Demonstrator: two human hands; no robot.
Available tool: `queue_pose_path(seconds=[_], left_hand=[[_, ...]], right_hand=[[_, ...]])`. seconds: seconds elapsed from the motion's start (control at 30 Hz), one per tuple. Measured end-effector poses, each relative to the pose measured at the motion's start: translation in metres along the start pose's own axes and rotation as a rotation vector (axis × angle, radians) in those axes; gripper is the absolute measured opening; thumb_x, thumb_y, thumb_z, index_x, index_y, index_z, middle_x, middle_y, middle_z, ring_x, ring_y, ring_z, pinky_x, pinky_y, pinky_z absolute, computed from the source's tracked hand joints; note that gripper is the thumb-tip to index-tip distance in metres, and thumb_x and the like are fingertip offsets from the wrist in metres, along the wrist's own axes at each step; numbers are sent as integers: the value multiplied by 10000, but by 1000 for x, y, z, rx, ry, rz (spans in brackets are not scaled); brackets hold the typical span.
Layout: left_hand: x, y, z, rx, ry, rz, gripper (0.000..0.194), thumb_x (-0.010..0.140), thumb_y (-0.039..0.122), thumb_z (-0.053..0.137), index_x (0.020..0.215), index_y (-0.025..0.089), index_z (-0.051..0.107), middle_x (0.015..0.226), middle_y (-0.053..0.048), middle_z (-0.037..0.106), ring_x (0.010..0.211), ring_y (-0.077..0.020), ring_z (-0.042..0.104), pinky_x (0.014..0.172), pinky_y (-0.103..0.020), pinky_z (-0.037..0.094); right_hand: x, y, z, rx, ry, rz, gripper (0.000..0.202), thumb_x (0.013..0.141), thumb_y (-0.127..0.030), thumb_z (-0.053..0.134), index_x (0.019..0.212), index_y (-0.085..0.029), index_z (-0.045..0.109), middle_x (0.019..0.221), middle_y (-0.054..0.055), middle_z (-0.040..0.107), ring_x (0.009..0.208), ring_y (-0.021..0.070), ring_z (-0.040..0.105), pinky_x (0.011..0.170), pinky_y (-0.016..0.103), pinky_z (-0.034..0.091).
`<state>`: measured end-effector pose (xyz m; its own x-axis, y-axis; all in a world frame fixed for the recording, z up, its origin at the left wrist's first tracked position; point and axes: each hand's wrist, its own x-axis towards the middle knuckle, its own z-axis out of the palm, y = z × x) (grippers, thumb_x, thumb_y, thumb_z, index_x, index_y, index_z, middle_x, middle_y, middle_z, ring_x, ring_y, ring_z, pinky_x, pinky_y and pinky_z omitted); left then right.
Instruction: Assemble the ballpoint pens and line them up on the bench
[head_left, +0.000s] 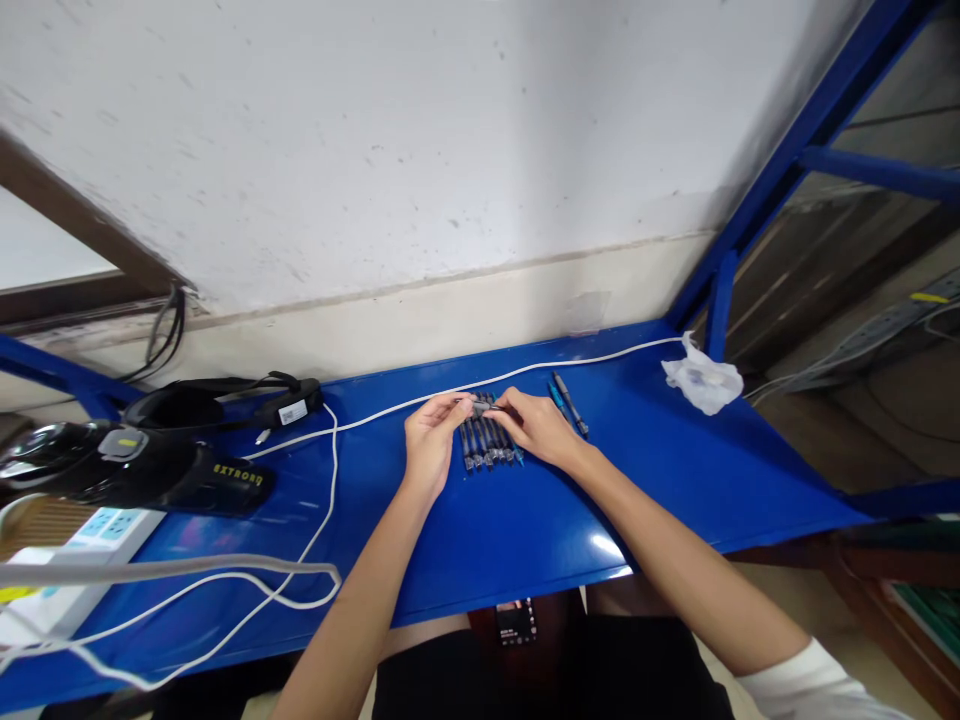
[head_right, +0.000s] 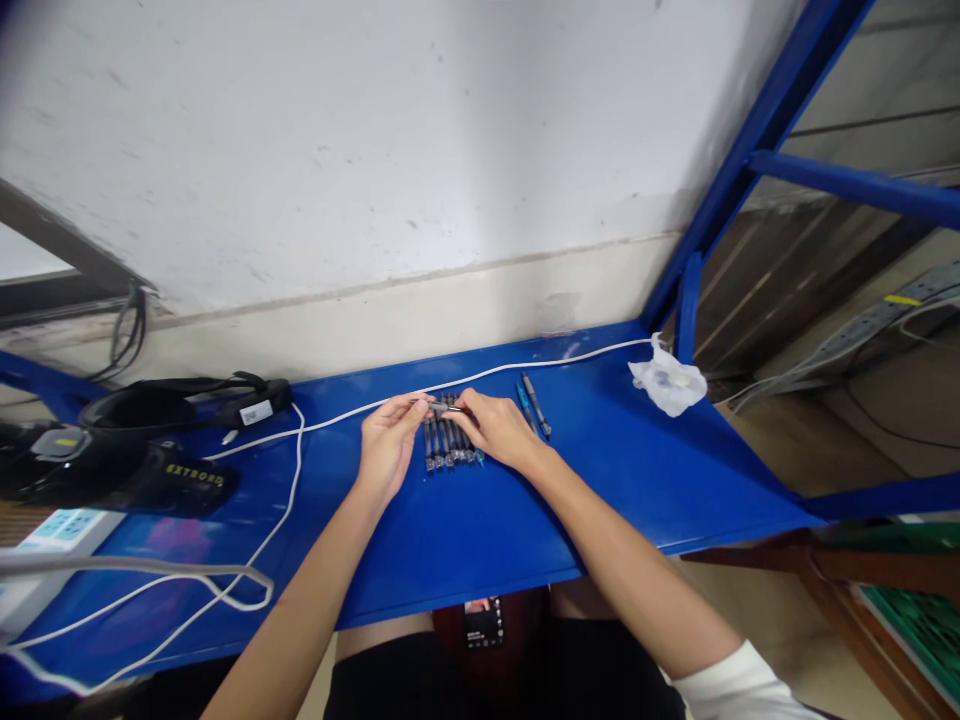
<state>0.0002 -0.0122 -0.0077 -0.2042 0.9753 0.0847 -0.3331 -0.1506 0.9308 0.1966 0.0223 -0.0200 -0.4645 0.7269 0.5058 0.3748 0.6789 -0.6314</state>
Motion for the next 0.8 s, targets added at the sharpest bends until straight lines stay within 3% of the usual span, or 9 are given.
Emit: queue_pose_path(seconds=[0.23,0.4,0.53,0.8], left_hand=[[0,3,0,-84,-76,20,259,768,253,945,1006,204,857,1103,-89,827,1065,-198,750,1029,-313,546],[5,5,-3,-223,64,-1,309,743,255,962,1024,198,845,1103,-81,829,1014,-168,757,1010,-297,553],[11,6,-10,-292,172,-15,298,755,223,947,1028,187,835,1169,-86,812,1062,-165,744,1000,-287,558],[11,6,-12,-300,154,-8,269,784,228,934,1028,191,828,1155,-75,806,1061,-154,738,1007,-281,551]], right_hand=[[1,-3,0,115,-36,19,225,1116,-414,557,1035,-224,648,865,18,708,720,172,623,712,286,433],[3,1,2,137,114,36,261,1039,-431,683,1201,-235,624,989,48,709,805,194,652,753,307,494],[6,1,0,90,233,-9,170,1049,-390,670,1123,-237,678,987,57,711,768,189,638,727,316,503],[7,-4,-7,136,159,27,249,1097,-393,576,994,-224,727,865,31,709,763,186,631,750,316,475]])
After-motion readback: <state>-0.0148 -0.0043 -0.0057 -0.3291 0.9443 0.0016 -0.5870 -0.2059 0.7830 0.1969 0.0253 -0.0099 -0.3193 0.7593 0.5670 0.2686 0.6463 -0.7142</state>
